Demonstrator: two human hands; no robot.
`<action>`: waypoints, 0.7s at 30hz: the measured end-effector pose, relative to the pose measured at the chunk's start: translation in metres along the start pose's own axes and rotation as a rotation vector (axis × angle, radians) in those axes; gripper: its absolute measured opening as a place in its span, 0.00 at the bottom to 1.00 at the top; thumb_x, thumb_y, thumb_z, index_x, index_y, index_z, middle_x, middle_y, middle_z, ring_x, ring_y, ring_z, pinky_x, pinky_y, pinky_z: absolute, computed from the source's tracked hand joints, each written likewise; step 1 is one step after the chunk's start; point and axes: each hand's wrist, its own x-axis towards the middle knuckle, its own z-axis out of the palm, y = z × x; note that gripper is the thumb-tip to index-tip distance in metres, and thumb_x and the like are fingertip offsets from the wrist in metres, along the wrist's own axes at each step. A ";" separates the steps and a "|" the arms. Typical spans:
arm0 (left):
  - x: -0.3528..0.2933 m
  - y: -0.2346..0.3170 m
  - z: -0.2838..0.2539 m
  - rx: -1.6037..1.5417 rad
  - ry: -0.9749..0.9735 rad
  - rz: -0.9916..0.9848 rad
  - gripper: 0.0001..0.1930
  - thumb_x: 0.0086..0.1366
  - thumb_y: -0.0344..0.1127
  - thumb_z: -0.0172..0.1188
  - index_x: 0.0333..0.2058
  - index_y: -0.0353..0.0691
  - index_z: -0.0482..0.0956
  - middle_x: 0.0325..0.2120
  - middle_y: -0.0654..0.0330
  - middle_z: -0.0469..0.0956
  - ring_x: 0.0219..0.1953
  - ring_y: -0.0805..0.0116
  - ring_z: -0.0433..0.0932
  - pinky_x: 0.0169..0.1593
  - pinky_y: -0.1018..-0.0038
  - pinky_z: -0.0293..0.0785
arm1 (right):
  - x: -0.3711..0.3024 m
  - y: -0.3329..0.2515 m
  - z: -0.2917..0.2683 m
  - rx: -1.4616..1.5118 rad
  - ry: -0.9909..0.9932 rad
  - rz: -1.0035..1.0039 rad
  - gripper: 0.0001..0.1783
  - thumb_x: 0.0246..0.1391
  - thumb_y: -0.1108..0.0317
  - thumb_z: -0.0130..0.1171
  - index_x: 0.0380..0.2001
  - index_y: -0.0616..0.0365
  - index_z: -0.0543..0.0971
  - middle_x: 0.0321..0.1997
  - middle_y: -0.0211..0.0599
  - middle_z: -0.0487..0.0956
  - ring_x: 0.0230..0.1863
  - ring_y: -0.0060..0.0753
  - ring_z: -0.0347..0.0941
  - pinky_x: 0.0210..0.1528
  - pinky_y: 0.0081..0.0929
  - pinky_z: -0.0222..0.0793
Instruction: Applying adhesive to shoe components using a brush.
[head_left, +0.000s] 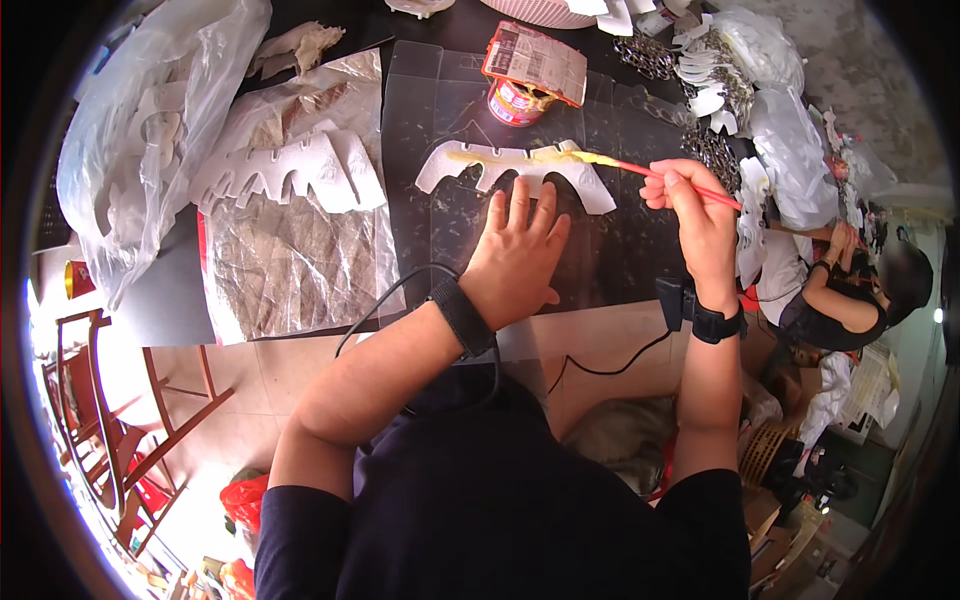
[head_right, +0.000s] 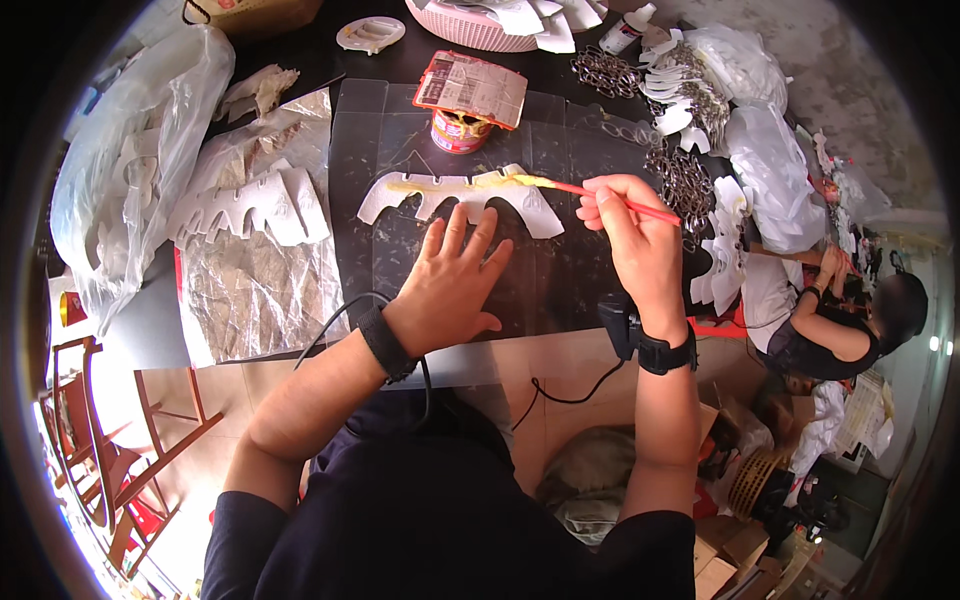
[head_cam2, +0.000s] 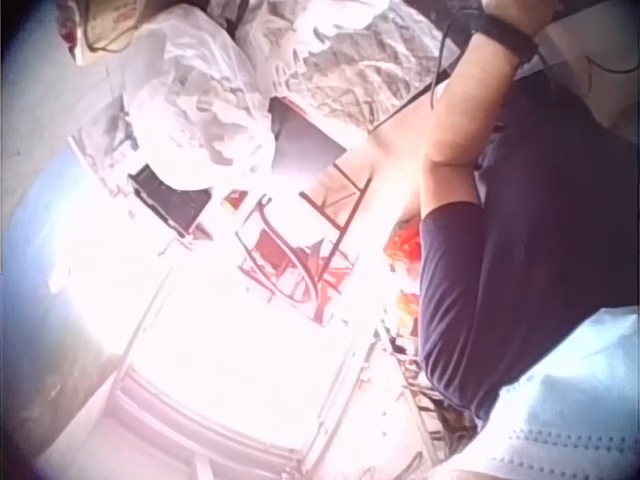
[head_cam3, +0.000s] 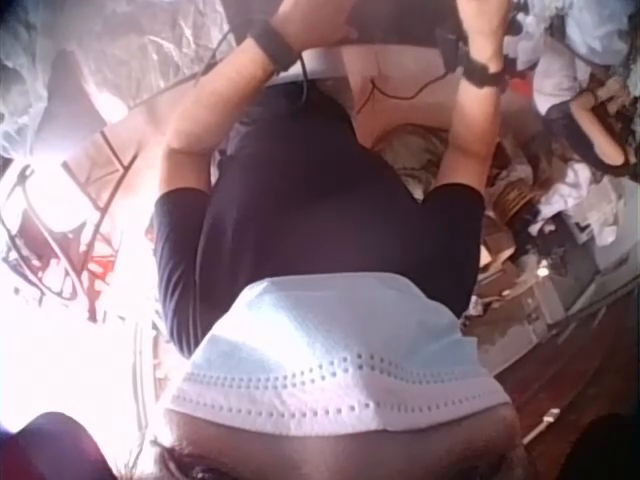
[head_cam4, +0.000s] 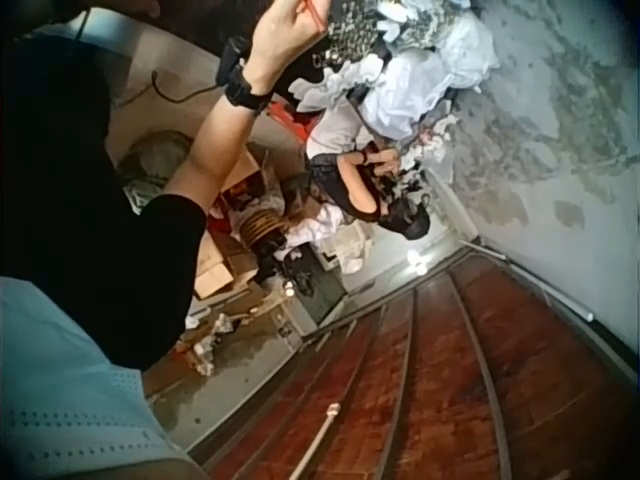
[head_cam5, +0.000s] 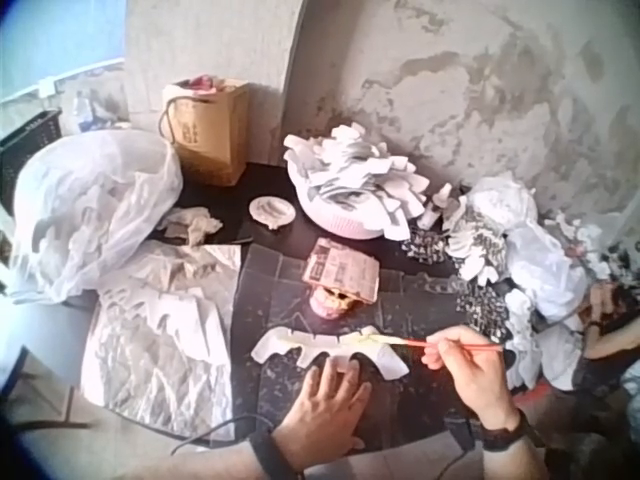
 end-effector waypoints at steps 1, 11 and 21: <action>0.000 -0.001 -0.001 0.001 -0.004 -0.003 0.43 0.43 0.54 0.68 0.55 0.38 0.65 0.59 0.44 0.54 0.61 0.39 0.52 0.60 0.49 0.53 | 0.001 0.000 0.001 0.000 0.013 -0.014 0.10 0.60 0.72 0.48 0.37 0.67 0.75 0.30 0.38 0.78 0.31 0.23 0.75 0.35 0.19 0.72; -0.002 0.000 0.001 0.001 -0.006 -0.005 0.43 0.43 0.54 0.68 0.55 0.37 0.65 0.59 0.44 0.54 0.61 0.39 0.52 0.60 0.49 0.53 | -0.002 -0.002 0.014 0.087 -0.062 -0.009 0.10 0.60 0.72 0.48 0.37 0.68 0.75 0.30 0.36 0.78 0.32 0.21 0.74 0.37 0.18 0.71; -0.002 0.000 0.001 0.012 0.000 -0.006 0.43 0.42 0.54 0.68 0.55 0.38 0.65 0.59 0.43 0.55 0.61 0.39 0.53 0.60 0.49 0.54 | -0.001 -0.004 0.016 0.024 -0.059 -0.038 0.09 0.60 0.72 0.48 0.36 0.67 0.75 0.30 0.35 0.78 0.32 0.20 0.74 0.37 0.18 0.71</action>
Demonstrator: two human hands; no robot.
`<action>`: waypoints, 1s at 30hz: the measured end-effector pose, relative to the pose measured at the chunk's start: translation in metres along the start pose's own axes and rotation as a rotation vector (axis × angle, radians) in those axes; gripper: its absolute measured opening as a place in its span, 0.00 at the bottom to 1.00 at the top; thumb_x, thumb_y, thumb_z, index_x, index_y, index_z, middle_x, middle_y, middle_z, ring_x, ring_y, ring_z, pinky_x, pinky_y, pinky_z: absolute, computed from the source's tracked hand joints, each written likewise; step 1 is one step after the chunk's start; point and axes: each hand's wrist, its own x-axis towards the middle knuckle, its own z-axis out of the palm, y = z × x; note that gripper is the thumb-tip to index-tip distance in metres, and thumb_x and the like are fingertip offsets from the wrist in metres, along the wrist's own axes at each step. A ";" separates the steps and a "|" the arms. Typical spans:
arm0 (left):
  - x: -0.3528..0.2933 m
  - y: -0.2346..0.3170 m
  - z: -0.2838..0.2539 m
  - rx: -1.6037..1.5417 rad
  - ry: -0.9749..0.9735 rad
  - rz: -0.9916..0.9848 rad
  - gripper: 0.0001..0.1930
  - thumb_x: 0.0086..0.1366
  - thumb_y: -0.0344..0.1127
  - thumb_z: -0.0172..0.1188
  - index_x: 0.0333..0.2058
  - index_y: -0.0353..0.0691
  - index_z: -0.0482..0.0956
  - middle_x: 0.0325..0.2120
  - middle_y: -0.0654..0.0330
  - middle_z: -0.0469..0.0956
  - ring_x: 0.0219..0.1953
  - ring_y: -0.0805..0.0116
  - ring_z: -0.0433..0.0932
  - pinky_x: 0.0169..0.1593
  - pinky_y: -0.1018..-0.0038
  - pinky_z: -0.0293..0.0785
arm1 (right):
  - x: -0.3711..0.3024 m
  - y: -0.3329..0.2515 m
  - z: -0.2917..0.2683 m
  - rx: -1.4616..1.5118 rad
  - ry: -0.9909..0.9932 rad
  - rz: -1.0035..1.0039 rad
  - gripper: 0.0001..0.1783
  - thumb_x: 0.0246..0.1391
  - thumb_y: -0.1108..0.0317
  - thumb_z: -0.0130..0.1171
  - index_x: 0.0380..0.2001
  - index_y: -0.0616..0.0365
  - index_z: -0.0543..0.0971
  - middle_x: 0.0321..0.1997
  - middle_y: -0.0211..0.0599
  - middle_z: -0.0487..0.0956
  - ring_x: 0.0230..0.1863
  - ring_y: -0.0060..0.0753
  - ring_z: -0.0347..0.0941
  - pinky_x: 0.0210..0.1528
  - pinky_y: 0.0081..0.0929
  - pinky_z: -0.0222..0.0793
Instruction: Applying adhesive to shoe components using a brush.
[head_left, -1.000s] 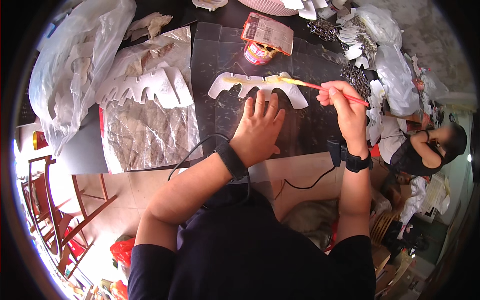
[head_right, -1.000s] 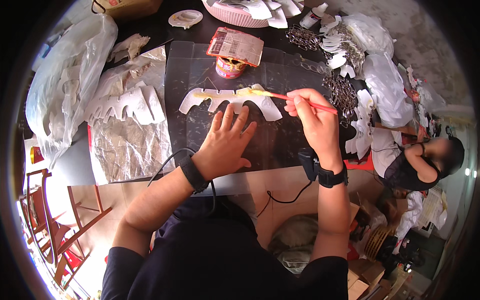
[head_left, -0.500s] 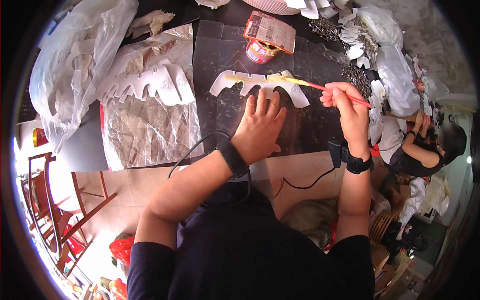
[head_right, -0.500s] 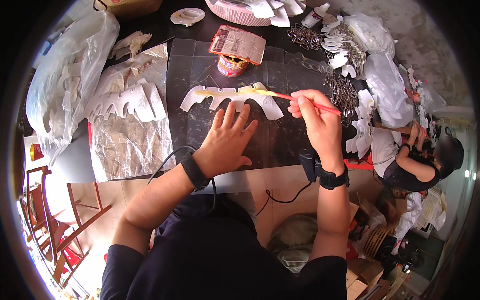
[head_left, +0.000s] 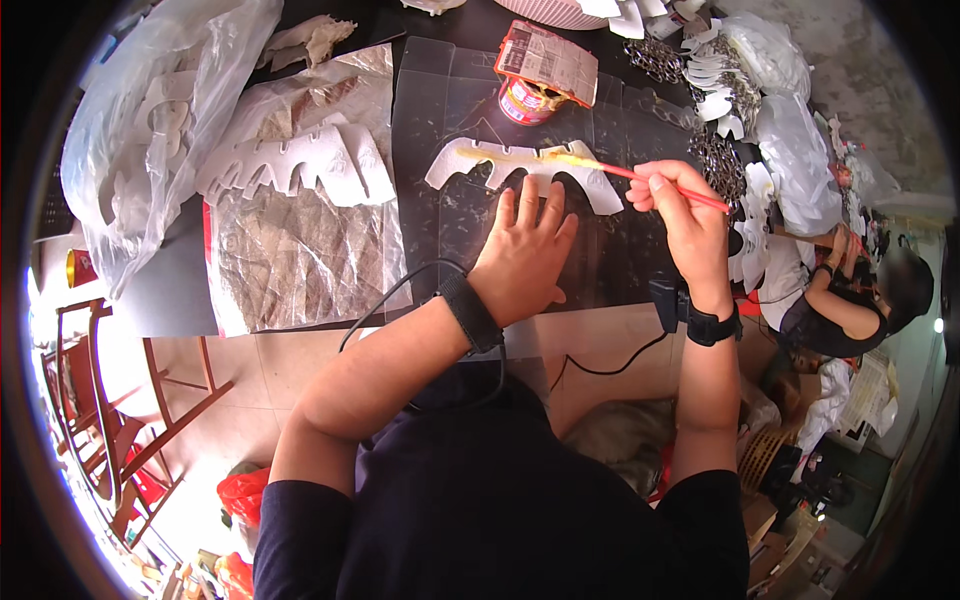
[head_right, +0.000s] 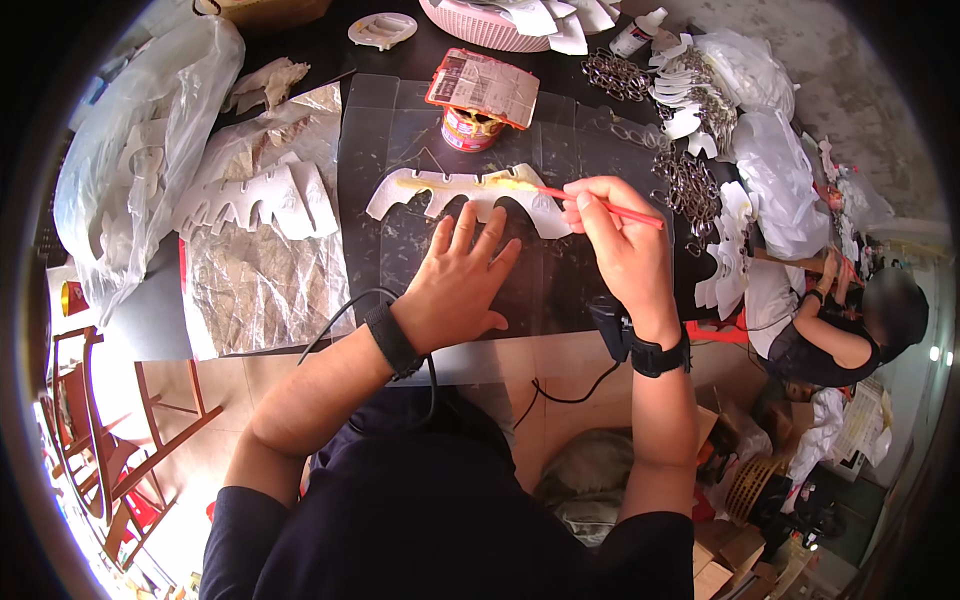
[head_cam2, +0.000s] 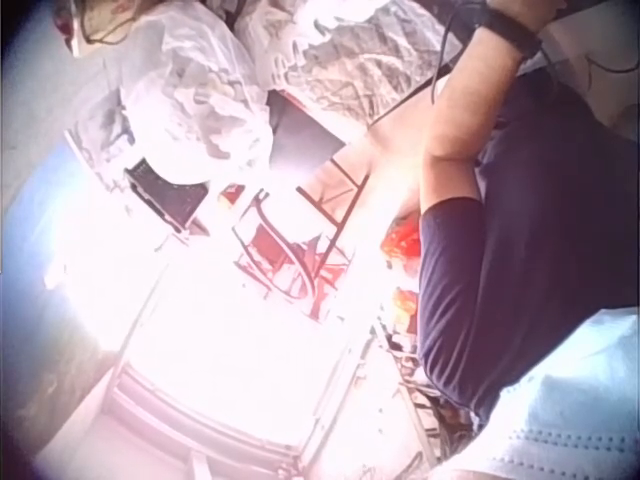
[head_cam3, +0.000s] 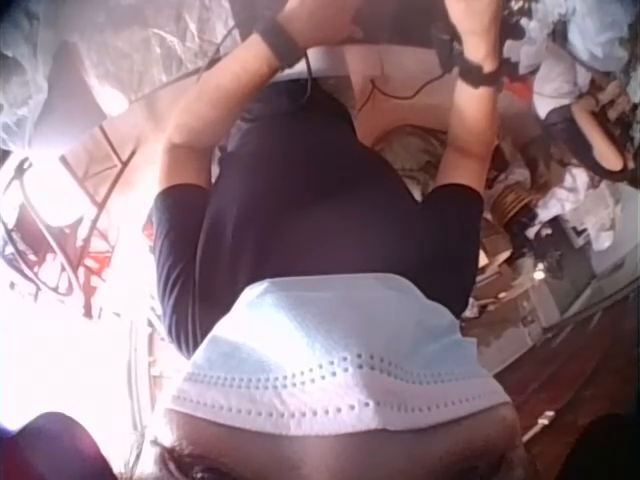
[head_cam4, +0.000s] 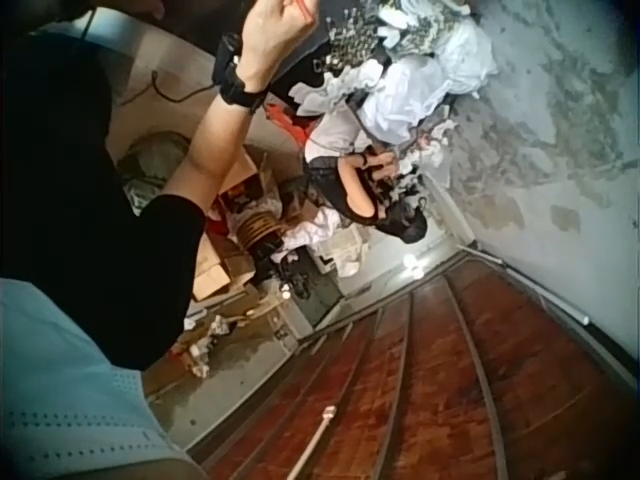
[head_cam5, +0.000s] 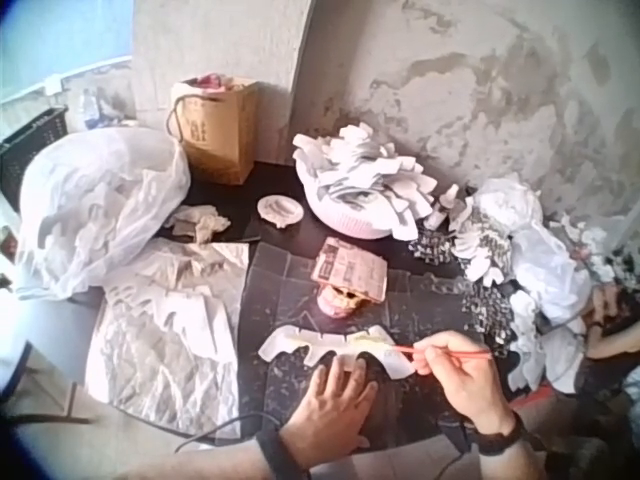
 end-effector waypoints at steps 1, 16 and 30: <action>0.000 -0.001 0.000 0.002 0.004 -0.001 0.43 0.43 0.54 0.68 0.55 0.38 0.65 0.59 0.43 0.55 0.61 0.39 0.53 0.60 0.49 0.54 | -0.001 -0.001 -0.001 -0.032 -0.029 0.018 0.09 0.60 0.72 0.48 0.37 0.67 0.75 0.30 0.35 0.78 0.32 0.20 0.74 0.37 0.18 0.71; 0.000 0.001 0.001 0.011 -0.003 -0.011 0.43 0.43 0.54 0.68 0.56 0.38 0.65 0.59 0.43 0.55 0.61 0.39 0.53 0.60 0.49 0.54 | 0.005 0.002 0.011 0.101 -0.051 -0.006 0.10 0.60 0.71 0.47 0.37 0.66 0.75 0.29 0.33 0.77 0.30 0.19 0.72 0.36 0.18 0.70; 0.001 0.001 0.001 0.007 -0.001 -0.007 0.43 0.43 0.54 0.68 0.55 0.39 0.66 0.59 0.43 0.55 0.62 0.40 0.52 0.60 0.50 0.54 | 0.004 0.000 0.009 0.052 -0.086 0.016 0.09 0.61 0.71 0.47 0.37 0.66 0.75 0.29 0.33 0.77 0.30 0.19 0.72 0.35 0.18 0.70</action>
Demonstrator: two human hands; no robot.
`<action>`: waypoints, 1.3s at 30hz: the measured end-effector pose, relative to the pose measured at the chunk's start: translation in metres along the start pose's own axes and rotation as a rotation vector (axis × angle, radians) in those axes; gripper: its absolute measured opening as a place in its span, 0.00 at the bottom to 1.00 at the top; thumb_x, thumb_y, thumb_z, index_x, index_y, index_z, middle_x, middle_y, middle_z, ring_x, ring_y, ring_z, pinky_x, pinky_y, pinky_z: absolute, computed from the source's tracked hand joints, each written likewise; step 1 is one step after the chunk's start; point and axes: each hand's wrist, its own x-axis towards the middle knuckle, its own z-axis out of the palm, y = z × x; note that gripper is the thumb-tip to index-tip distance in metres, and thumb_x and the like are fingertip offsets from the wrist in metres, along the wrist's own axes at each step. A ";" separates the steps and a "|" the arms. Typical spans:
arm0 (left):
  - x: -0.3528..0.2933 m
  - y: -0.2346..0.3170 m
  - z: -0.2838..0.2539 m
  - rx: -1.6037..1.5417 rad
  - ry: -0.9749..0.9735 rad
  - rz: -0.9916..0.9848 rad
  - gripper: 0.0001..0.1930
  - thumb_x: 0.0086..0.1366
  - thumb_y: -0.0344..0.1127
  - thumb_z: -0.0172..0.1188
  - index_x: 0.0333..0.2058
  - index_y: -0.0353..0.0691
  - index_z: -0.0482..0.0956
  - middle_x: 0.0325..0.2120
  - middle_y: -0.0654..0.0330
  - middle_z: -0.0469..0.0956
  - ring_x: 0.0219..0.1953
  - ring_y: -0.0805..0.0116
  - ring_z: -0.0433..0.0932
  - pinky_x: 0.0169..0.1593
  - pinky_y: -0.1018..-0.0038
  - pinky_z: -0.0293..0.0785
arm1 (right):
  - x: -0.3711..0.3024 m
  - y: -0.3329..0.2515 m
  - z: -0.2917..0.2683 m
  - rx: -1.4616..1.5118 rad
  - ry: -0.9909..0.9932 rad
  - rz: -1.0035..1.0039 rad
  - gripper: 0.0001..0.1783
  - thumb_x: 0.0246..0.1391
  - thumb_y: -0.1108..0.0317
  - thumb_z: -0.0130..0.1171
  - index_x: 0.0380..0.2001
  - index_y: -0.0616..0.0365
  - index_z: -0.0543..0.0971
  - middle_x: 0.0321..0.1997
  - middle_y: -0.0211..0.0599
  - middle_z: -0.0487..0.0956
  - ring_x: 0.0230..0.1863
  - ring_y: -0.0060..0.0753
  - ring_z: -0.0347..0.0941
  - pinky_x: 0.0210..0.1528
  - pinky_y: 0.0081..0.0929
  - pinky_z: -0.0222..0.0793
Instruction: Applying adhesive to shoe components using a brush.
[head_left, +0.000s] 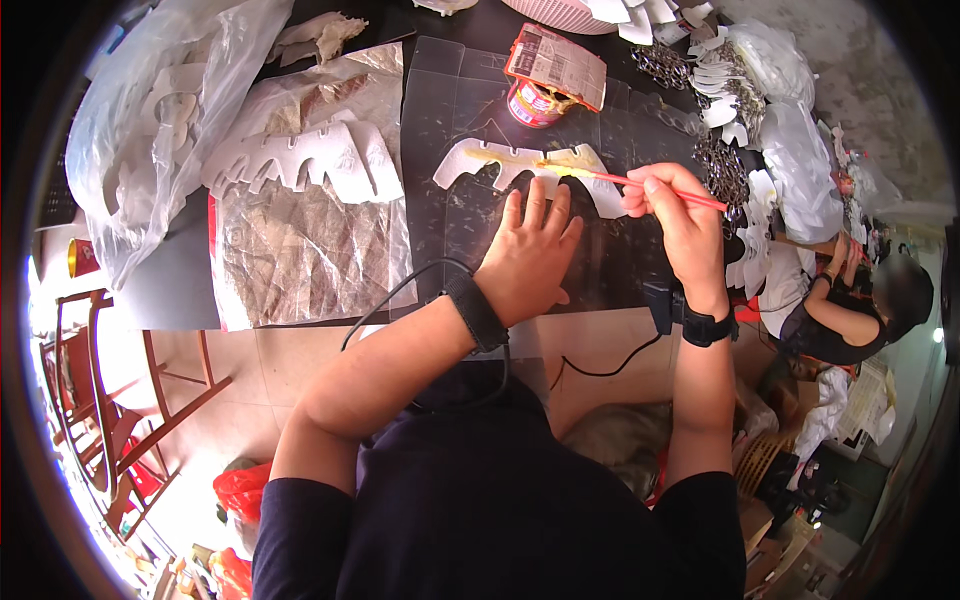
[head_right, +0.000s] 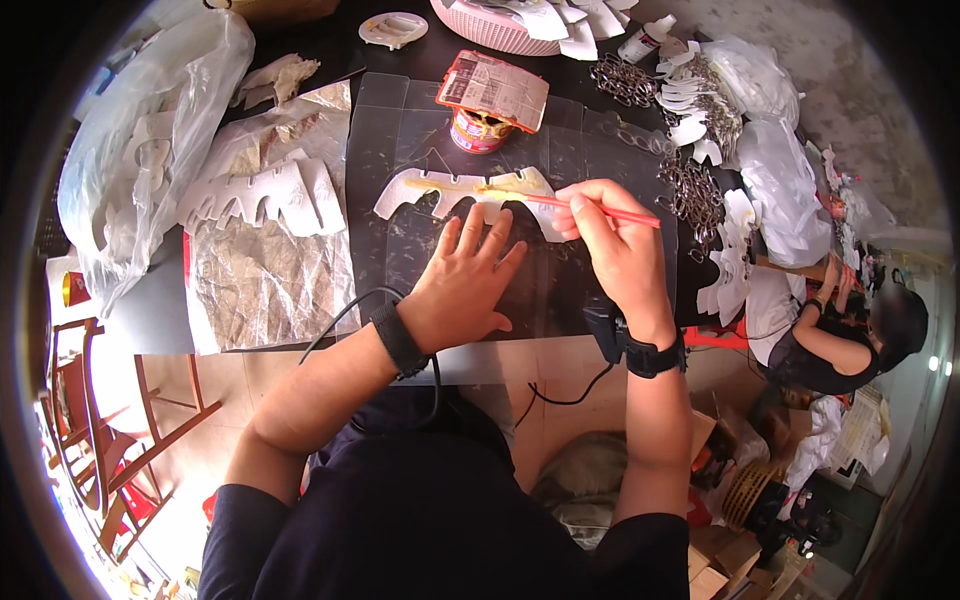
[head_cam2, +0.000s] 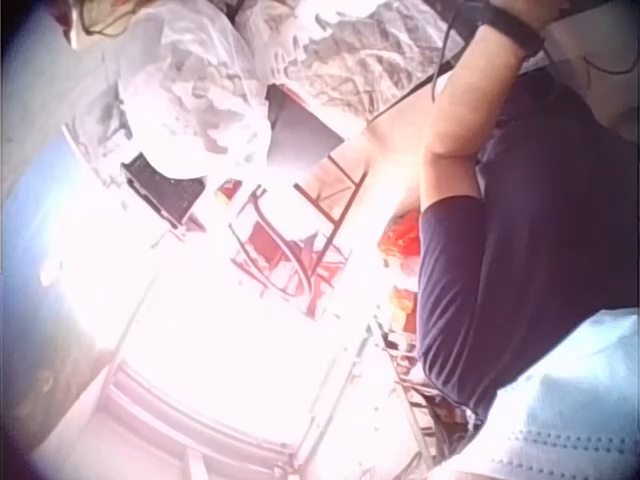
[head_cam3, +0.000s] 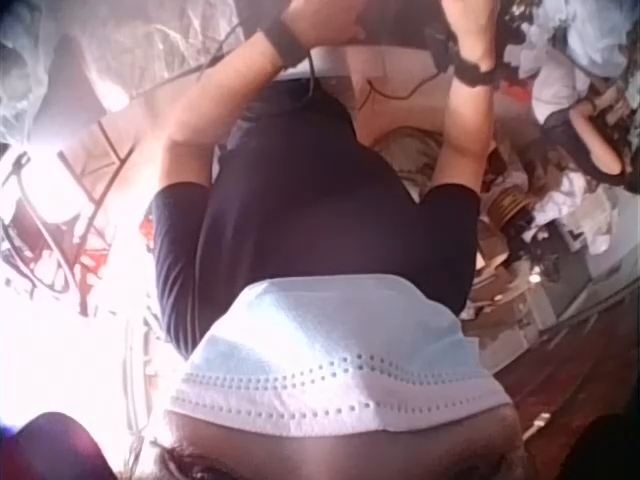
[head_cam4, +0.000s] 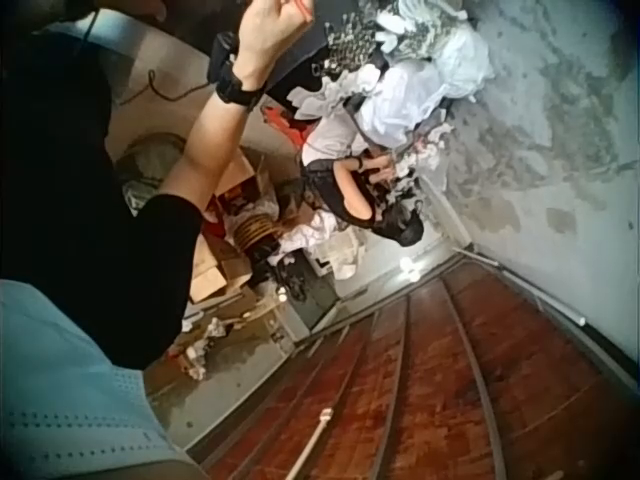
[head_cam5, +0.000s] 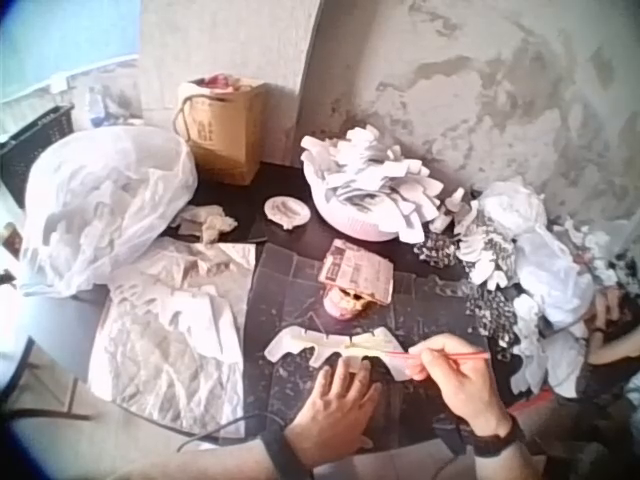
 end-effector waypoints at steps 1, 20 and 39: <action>0.000 0.001 0.000 -0.003 -0.002 0.002 0.43 0.43 0.54 0.68 0.55 0.39 0.66 0.59 0.43 0.55 0.61 0.40 0.52 0.60 0.50 0.54 | 0.000 0.000 0.000 0.017 0.016 -0.012 0.09 0.61 0.71 0.47 0.37 0.66 0.75 0.29 0.33 0.77 0.30 0.19 0.72 0.35 0.18 0.70; -0.001 0.000 -0.003 -0.013 -0.005 0.009 0.43 0.43 0.54 0.68 0.55 0.38 0.65 0.59 0.43 0.55 0.61 0.40 0.52 0.60 0.49 0.53 | -0.001 0.001 -0.002 0.010 0.022 -0.023 0.09 0.60 0.71 0.47 0.38 0.66 0.75 0.29 0.34 0.78 0.31 0.19 0.73 0.35 0.18 0.71; -0.001 -0.001 -0.001 -0.009 -0.014 0.000 0.43 0.43 0.54 0.68 0.56 0.38 0.64 0.59 0.43 0.54 0.62 0.40 0.52 0.60 0.50 0.53 | -0.005 -0.004 0.000 -0.088 0.005 -0.004 0.08 0.58 0.74 0.47 0.35 0.66 0.75 0.28 0.34 0.78 0.31 0.20 0.74 0.36 0.18 0.71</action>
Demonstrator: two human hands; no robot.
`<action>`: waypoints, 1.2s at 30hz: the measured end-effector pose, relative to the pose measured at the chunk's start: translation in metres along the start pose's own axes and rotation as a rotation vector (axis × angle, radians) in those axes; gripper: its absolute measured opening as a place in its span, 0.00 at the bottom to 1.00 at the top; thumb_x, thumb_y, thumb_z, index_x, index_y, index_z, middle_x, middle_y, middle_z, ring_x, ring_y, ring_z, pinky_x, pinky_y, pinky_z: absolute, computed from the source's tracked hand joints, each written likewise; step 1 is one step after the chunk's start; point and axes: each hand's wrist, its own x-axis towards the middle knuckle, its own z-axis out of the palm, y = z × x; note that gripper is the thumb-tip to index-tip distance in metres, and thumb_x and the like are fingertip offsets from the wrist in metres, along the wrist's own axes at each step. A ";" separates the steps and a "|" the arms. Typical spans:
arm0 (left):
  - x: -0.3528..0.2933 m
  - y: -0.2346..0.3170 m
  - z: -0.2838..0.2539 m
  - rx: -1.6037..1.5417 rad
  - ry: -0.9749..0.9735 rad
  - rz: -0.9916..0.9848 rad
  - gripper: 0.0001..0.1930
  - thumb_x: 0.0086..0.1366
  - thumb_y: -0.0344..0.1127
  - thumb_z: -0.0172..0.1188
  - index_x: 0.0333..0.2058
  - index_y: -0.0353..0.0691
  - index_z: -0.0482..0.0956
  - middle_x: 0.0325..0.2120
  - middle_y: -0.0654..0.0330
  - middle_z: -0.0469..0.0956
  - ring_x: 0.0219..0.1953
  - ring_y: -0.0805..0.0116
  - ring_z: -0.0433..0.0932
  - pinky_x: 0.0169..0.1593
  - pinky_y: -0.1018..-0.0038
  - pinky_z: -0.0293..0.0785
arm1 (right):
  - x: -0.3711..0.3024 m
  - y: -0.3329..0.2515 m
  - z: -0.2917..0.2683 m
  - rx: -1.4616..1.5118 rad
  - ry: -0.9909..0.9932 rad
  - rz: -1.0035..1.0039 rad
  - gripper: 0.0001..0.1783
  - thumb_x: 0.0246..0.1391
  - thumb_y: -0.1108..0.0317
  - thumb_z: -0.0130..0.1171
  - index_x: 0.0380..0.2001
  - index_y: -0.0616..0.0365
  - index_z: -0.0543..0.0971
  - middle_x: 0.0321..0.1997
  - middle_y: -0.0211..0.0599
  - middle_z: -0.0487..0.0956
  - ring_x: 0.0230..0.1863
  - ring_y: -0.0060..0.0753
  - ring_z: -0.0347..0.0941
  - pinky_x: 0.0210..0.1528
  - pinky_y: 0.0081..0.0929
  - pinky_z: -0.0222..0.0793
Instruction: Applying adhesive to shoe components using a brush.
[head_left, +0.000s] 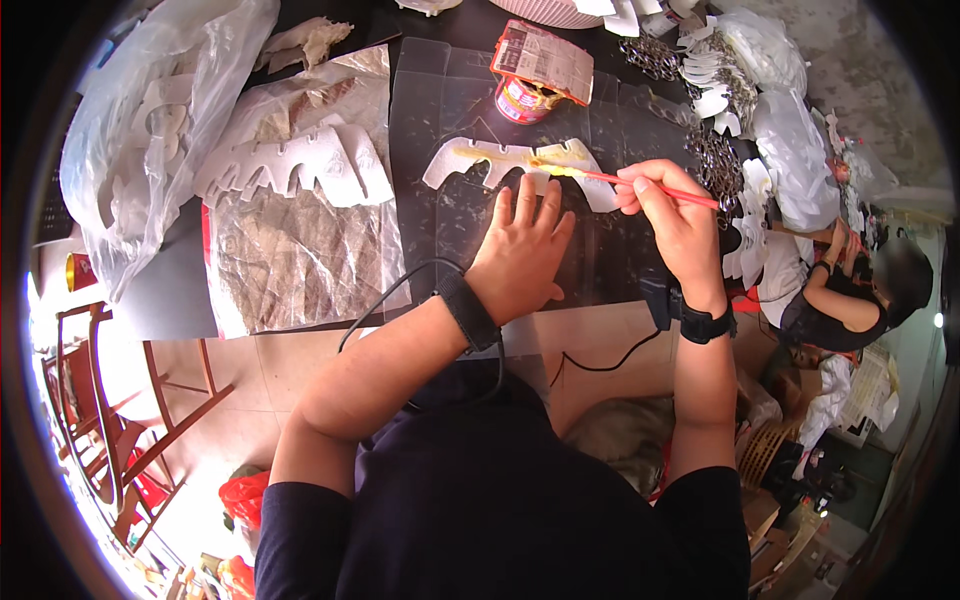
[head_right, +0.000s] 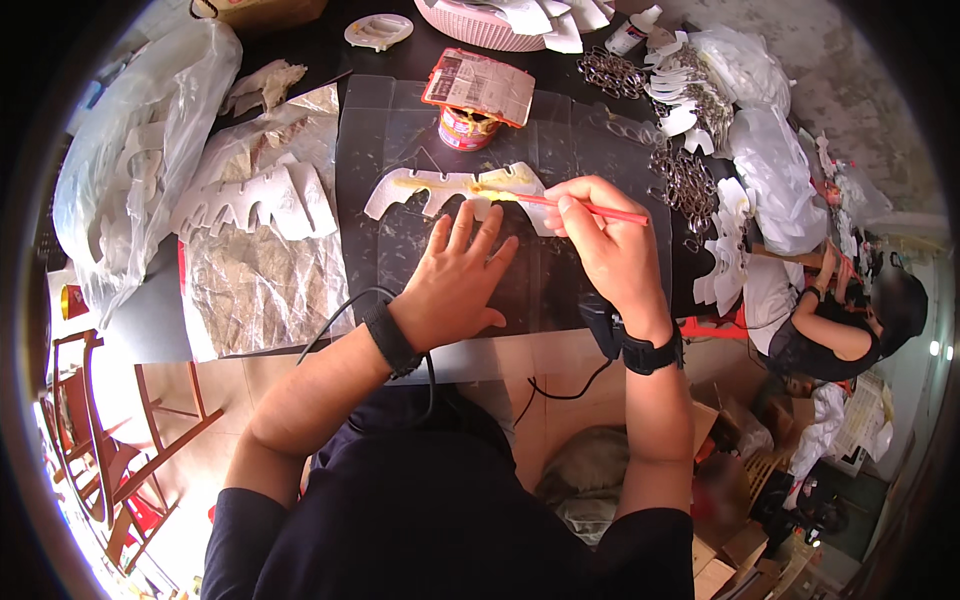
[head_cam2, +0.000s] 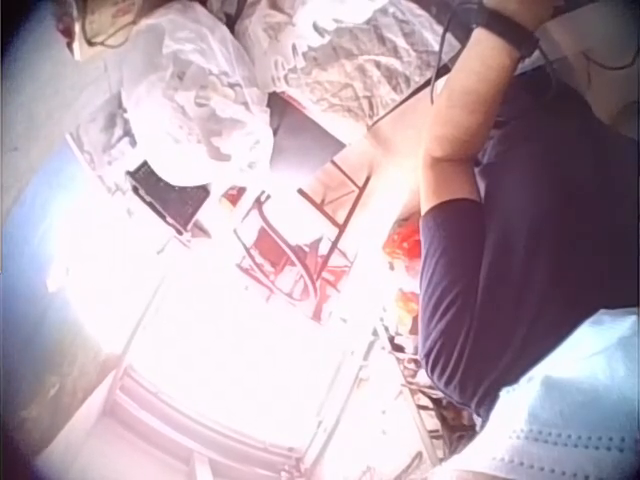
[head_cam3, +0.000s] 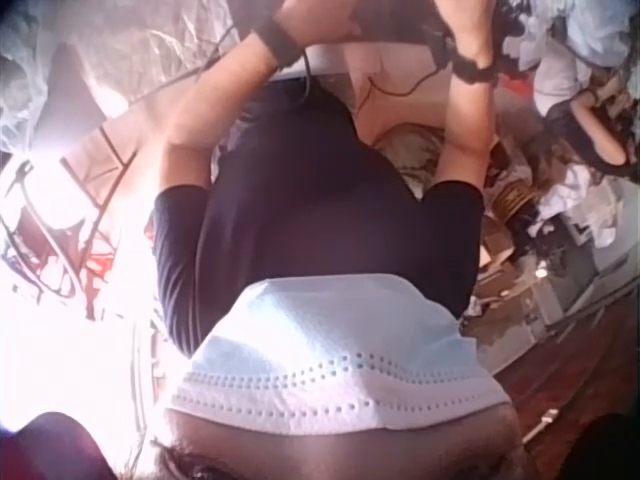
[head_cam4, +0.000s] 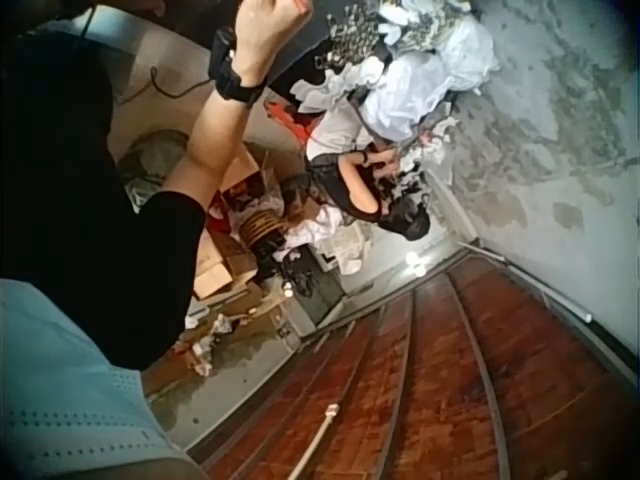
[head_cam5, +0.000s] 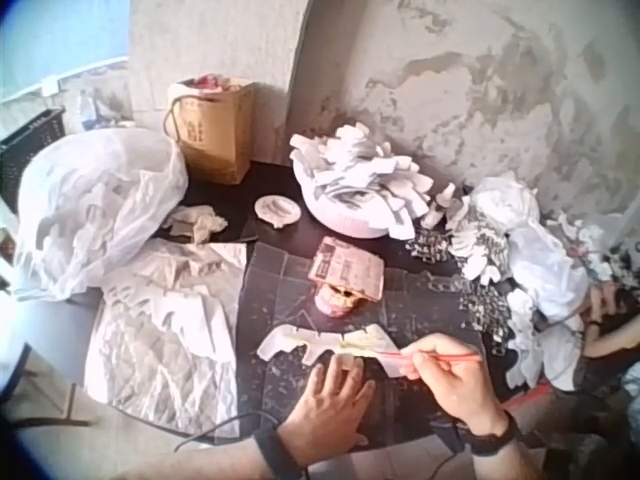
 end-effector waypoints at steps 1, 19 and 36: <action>0.000 0.001 0.001 -0.004 0.000 0.004 0.43 0.43 0.54 0.68 0.56 0.38 0.64 0.59 0.43 0.54 0.62 0.40 0.51 0.60 0.50 0.53 | 0.000 0.000 0.000 -0.001 0.001 0.001 0.08 0.58 0.74 0.47 0.35 0.66 0.75 0.28 0.34 0.78 0.31 0.20 0.74 0.36 0.18 0.71; 0.001 0.000 0.001 0.016 0.002 0.012 0.43 0.43 0.55 0.67 0.56 0.37 0.64 0.59 0.43 0.54 0.61 0.40 0.52 0.60 0.49 0.53 | 0.001 -0.002 -0.004 -0.052 0.015 -0.012 0.08 0.59 0.73 0.47 0.35 0.65 0.76 0.28 0.34 0.78 0.31 0.19 0.74 0.35 0.19 0.71; -0.014 -0.007 -0.011 -0.050 0.029 -0.053 0.43 0.42 0.52 0.69 0.56 0.40 0.64 0.58 0.48 0.56 0.61 0.35 0.49 0.60 0.47 0.51 | 0.010 0.005 0.010 0.127 0.021 -0.004 0.10 0.60 0.71 0.47 0.36 0.66 0.75 0.29 0.35 0.78 0.30 0.20 0.73 0.35 0.18 0.71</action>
